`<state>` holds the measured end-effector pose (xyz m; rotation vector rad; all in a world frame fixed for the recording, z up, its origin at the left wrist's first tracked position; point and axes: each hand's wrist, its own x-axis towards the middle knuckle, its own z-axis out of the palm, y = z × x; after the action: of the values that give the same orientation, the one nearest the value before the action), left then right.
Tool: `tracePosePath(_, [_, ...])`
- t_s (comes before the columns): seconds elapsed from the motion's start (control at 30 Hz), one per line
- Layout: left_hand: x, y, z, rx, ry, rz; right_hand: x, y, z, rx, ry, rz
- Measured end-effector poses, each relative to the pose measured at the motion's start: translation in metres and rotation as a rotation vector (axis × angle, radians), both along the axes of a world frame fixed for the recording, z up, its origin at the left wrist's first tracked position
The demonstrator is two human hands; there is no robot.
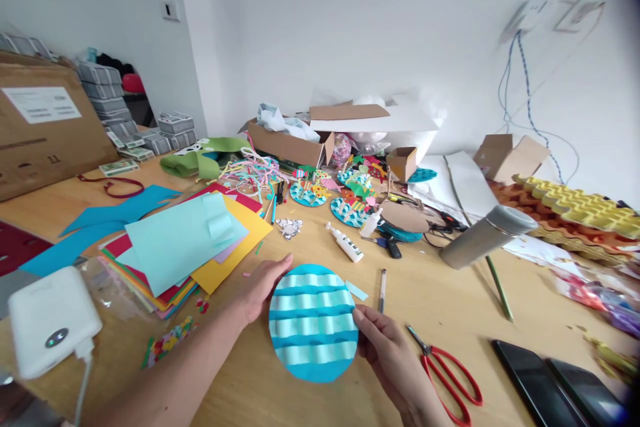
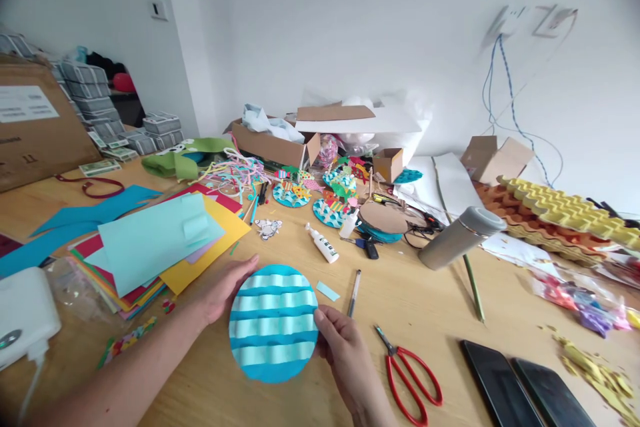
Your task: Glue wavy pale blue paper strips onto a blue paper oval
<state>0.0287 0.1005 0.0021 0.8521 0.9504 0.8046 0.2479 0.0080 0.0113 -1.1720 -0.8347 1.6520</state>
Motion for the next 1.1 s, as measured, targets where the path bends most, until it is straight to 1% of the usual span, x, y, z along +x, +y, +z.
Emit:
tracePosePath(0.23, [0.003,0.000,0.001,-0.045,-0.058,-0.004,0.004,0.004,-0.003,-0.006,0.101,-0.199])
tracePosePath(0.33, [0.002,-0.001,0.002,-0.034,-0.068,-0.006,0.005,0.006,-0.005,0.001,0.107,-0.233])
tracePosePath(0.5, [0.002,-0.002,0.006,-0.013,-0.079,0.006,0.004,0.006,-0.007,0.013,0.117,-0.256])
tracePosePath(0.63, [0.003,-0.002,0.004,-0.013,-0.080,0.043,0.003,0.006,-0.006,0.021,0.111,-0.278])
tracePosePath(0.77, [0.004,-0.003,0.003,-0.014,-0.083,0.081,0.002,0.007,-0.007,0.031,0.120,-0.252])
tracePosePath(0.97, [0.003,-0.004,0.013,-0.004,-0.107,0.091,0.000,0.007,-0.014,0.054,0.174,-0.216])
tracePosePath(1.1, [0.002,-0.004,0.015,-0.017,-0.116,0.112,-0.002,0.006,-0.011,0.060,0.171,-0.188])
